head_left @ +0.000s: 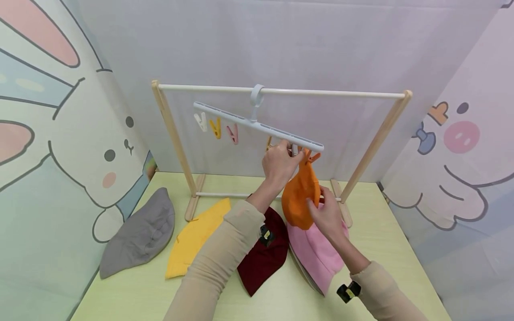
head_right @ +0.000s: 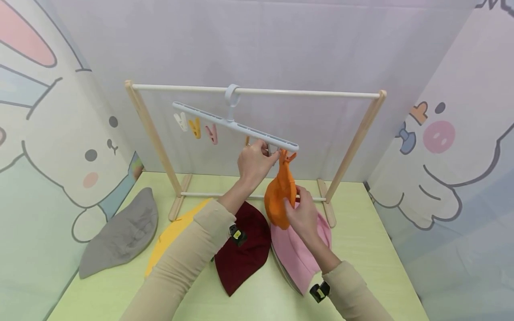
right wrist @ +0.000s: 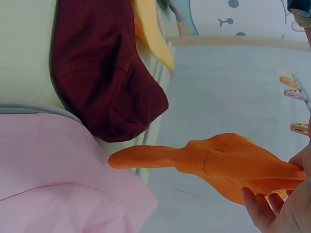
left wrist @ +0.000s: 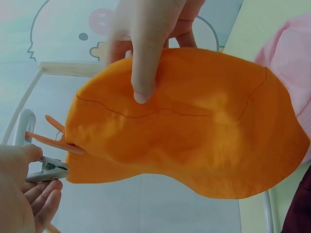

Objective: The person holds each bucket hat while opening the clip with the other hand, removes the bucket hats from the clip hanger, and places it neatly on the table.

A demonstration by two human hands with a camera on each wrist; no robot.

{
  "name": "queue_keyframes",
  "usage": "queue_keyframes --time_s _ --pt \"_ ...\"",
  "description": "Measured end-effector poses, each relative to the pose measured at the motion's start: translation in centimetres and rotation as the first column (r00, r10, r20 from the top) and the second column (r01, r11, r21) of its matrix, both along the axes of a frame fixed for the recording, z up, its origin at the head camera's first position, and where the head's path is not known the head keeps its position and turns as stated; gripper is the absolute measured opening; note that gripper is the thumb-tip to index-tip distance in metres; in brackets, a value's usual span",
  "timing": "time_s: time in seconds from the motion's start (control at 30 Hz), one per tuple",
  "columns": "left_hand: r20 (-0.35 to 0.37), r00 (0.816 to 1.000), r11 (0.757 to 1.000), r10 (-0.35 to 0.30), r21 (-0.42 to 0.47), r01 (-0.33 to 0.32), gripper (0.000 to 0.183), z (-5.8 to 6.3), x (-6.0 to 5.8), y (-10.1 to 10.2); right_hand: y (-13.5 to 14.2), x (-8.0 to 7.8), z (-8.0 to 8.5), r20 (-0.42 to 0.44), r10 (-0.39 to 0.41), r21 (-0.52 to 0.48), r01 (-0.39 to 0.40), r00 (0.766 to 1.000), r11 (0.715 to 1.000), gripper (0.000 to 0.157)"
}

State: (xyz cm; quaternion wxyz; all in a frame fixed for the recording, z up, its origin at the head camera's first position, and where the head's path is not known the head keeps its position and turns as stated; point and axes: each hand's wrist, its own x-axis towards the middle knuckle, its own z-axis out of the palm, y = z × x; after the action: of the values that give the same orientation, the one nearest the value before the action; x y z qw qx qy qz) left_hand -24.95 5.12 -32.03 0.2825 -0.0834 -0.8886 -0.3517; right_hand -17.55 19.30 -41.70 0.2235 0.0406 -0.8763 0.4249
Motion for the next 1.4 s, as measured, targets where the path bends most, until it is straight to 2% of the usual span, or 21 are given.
queue_keyframes --time_s 0.2,0.53,1.0,1.4 --pt "0.007 1.0 1.0 0.0 0.0 0.0 0.029 -0.1 0.0 -0.1 0.5 0.2 0.1 0.018 -0.064 0.048 0.063 0.998 0.997 0.028" --pt "0.014 1.0 0.999 -0.001 0.034 0.001 0.03 -0.6 -0.1 -0.3 1.3 0.4 0.4 -0.11 -0.057 0.126 0.07 0.992 0.99 0.014" --pt "0.017 1.0 0.999 0.001 0.046 -0.002 0.027 -1.1 -0.3 -0.6 1.7 0.8 0.8 -0.174 -0.018 0.162 0.046 0.985 0.986 0.01" --pt "0.036 0.999 0.996 -0.027 0.087 0.024 0.027 -1.6 -0.1 -0.9 1.9 1.0 0.8 -0.22 0.004 0.184 0.038 0.976 0.982 0.009"
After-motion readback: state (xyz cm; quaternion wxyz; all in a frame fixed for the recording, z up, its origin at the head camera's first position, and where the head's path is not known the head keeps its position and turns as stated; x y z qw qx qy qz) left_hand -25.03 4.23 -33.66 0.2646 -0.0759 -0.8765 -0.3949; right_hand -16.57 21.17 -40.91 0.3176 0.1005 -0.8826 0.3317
